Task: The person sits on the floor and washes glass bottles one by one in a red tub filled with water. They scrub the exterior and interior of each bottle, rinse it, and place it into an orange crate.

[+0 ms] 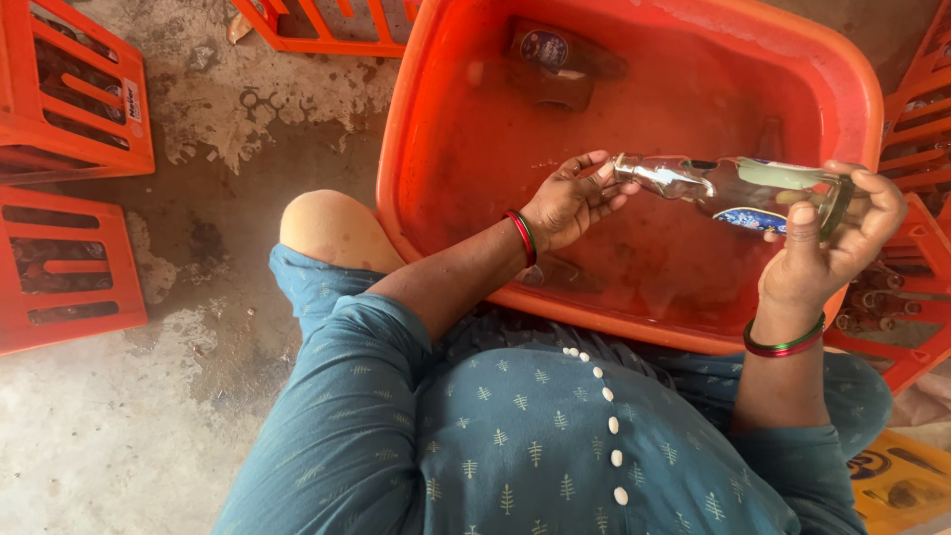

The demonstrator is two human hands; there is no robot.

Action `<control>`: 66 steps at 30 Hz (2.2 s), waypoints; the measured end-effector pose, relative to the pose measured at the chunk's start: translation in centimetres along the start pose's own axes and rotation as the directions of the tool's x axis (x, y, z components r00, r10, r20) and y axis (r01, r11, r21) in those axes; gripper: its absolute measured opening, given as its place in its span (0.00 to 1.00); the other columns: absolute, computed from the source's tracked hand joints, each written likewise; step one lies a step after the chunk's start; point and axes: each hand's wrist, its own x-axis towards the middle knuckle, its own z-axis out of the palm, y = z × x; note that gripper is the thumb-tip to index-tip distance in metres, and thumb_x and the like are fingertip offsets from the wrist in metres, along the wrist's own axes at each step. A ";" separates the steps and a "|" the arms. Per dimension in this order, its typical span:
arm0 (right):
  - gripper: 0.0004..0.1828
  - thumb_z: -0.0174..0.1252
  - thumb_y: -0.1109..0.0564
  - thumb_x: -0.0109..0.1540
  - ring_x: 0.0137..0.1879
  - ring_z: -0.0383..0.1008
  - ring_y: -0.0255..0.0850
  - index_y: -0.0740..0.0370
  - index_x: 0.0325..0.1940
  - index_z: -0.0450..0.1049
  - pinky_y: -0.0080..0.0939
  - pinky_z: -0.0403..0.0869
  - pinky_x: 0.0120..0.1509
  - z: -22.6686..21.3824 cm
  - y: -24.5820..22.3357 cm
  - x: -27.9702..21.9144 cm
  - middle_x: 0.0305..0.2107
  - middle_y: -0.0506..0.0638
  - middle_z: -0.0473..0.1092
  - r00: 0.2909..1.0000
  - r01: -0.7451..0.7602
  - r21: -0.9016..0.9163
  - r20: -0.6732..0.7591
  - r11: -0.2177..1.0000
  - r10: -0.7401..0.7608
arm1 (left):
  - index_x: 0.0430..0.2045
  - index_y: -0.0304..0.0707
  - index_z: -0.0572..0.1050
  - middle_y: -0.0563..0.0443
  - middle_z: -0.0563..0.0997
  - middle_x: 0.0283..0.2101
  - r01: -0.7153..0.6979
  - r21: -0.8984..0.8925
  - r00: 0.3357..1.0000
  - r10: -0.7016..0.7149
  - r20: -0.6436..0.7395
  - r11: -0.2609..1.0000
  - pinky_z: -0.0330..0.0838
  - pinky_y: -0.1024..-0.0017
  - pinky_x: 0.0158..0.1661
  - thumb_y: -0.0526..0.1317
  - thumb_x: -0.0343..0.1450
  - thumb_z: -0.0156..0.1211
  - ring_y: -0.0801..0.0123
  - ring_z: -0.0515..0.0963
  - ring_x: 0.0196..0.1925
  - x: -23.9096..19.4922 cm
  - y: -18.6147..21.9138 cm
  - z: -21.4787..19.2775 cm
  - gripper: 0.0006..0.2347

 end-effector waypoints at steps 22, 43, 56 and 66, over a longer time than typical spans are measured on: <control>0.19 0.62 0.60 0.74 0.53 0.74 0.36 0.55 0.66 0.62 0.35 0.80 0.44 3.5 6.0 -1.0 0.59 0.49 0.65 0.922 -0.386 0.125 0.082 0.914 0.378 | 0.51 0.29 0.73 0.46 0.79 0.42 -0.119 0.370 0.890 0.264 -0.371 0.921 0.75 0.76 0.32 0.37 0.78 0.53 0.72 0.78 0.33 7.4 -3.4 -9.0 0.11; 0.10 0.57 0.50 0.71 0.50 0.77 0.44 0.48 0.55 0.67 0.49 0.81 0.48 1.7 15.9 -2.5 0.50 0.47 0.73 0.506 -0.815 0.321 -0.011 0.483 0.862 | 0.73 0.54 0.50 0.59 0.58 0.75 0.142 0.582 0.957 0.040 -0.289 0.801 0.76 0.76 0.41 0.22 0.72 0.44 0.71 0.76 0.52 4.9 0.8 -6.0 0.33; 0.05 0.54 0.49 0.72 0.50 0.77 0.42 0.45 0.52 0.70 0.50 0.78 0.48 0.5 17.6 -2.9 0.49 0.44 0.74 0.391 -0.883 0.261 -0.048 0.389 0.919 | 0.69 0.51 0.56 0.60 0.70 0.65 0.189 0.440 0.929 -0.015 -0.370 0.878 0.77 0.70 0.46 0.23 0.72 0.43 0.71 0.78 0.49 6.4 0.0 -7.7 0.28; 0.05 0.58 0.52 0.73 0.46 0.77 0.44 0.46 0.54 0.72 0.42 0.77 0.38 -0.2 12.4 0.3 0.50 0.45 0.71 0.649 -0.708 0.352 -0.017 0.612 0.761 | 0.56 0.45 0.74 0.59 0.78 0.45 0.102 0.364 0.944 0.026 -0.330 0.926 0.71 0.74 0.42 0.46 0.73 0.62 0.75 0.76 0.42 5.4 -0.2 -4.9 0.18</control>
